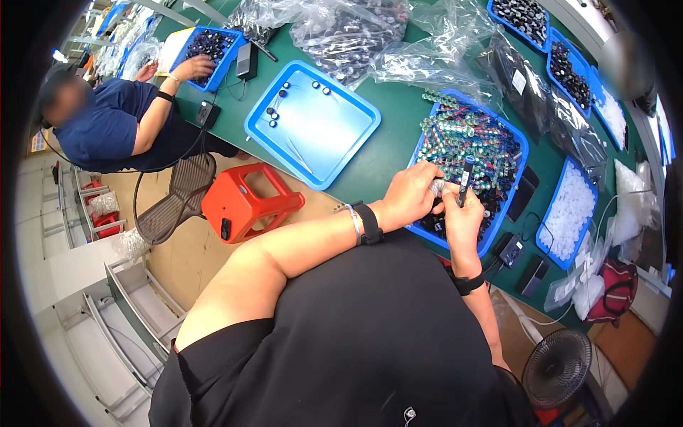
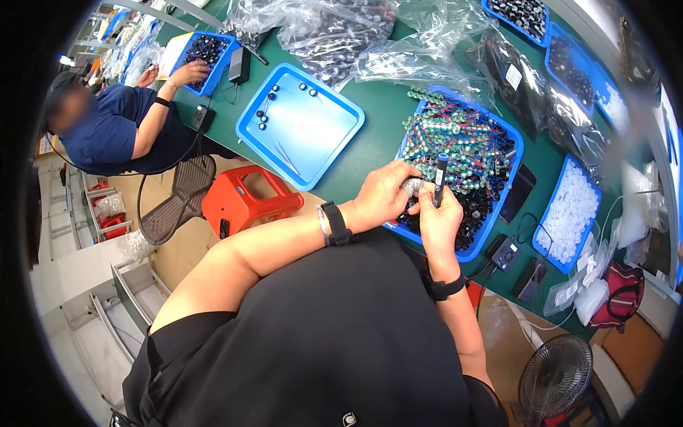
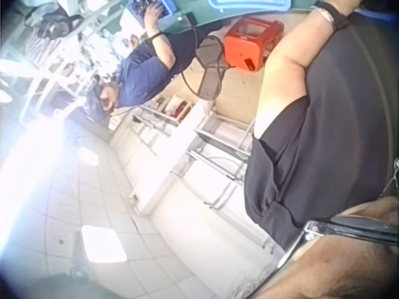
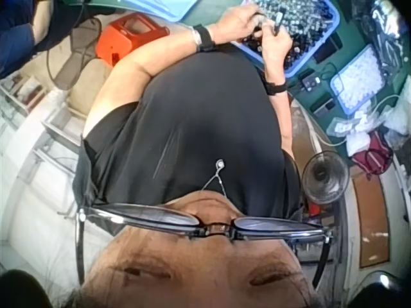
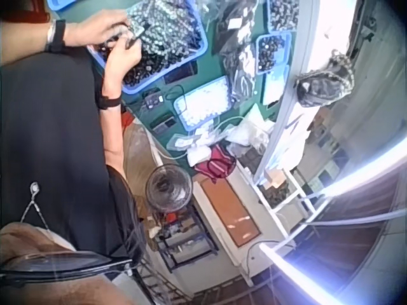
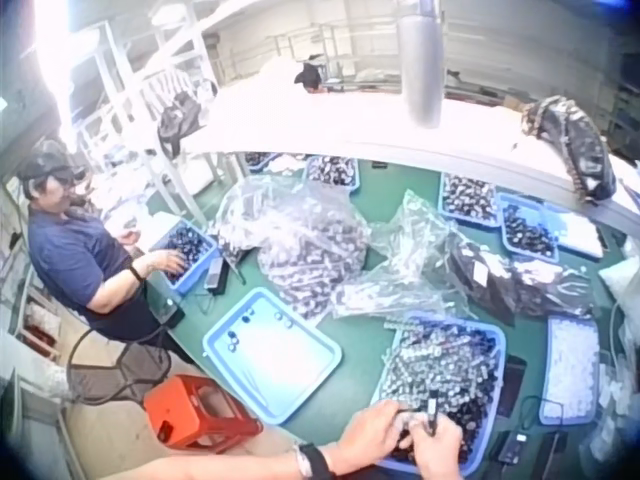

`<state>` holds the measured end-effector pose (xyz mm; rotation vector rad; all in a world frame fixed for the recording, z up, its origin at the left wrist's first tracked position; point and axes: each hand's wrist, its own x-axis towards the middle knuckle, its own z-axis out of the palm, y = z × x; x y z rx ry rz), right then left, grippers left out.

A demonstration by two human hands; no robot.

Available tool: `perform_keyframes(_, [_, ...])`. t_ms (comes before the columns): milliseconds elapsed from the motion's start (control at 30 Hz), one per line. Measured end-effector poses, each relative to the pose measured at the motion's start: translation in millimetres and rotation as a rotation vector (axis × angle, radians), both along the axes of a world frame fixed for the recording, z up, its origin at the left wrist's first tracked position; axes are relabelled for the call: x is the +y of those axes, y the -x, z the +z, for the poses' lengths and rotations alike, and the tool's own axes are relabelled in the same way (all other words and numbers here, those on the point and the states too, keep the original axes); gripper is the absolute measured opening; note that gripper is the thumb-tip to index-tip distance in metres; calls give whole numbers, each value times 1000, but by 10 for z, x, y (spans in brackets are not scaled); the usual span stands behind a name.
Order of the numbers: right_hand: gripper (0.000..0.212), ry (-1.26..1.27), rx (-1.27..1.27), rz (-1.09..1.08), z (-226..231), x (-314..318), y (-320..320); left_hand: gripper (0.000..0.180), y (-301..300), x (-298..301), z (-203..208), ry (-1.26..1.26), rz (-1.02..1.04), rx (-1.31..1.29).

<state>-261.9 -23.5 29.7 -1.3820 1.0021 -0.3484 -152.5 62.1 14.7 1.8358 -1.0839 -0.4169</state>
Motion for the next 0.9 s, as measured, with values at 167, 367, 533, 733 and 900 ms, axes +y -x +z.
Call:
perform_keyframes(167, [7, 149, 78, 10, 23, 61, -122, 20, -31, -23, 6, -37, 105, 131])
perform_keyframes(367, [10, -303, -158, 59, -167, -5, -100, 16, -300, 173, -169, -24, 30, 1164])
perform_keyframes(533, [13, -514, -181, 105, -240, -5, -150, 17, -430, 369, -345, -36, -31, 1408])
perform_keyframes(733, [6, -29, -42, 91, -206, 222, -260, 15, -354, 285, -314, -117, 79, 1013])
perform_keyframes(900, [7, 128, -70, 114, -176, 254, -389, 14, -396, 237, -216, -82, 203, 1125])
